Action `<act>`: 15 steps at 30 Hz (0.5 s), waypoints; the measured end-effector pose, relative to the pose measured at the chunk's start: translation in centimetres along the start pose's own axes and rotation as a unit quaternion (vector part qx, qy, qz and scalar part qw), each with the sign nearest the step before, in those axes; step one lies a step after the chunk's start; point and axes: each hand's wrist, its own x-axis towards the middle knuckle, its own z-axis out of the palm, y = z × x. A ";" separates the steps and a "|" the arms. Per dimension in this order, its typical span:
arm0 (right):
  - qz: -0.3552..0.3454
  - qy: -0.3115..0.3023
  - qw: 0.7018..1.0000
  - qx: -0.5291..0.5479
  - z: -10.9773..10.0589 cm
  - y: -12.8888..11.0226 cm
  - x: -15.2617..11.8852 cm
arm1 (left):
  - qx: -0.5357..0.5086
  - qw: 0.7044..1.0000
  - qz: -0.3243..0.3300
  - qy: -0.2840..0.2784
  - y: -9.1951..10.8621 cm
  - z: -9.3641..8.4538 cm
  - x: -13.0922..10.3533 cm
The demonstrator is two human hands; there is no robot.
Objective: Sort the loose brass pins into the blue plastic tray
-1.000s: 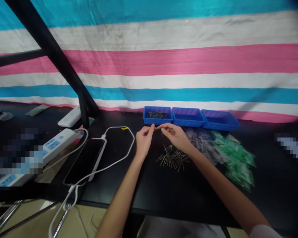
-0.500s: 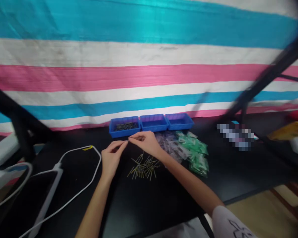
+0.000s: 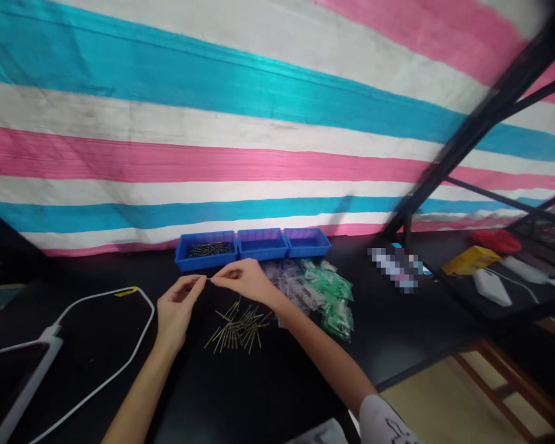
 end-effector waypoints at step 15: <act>0.002 0.133 0.991 -0.012 -0.7 1.6 3.8 | -0.010 0.999 0.009 0.037 -0.4 -2.8 1.4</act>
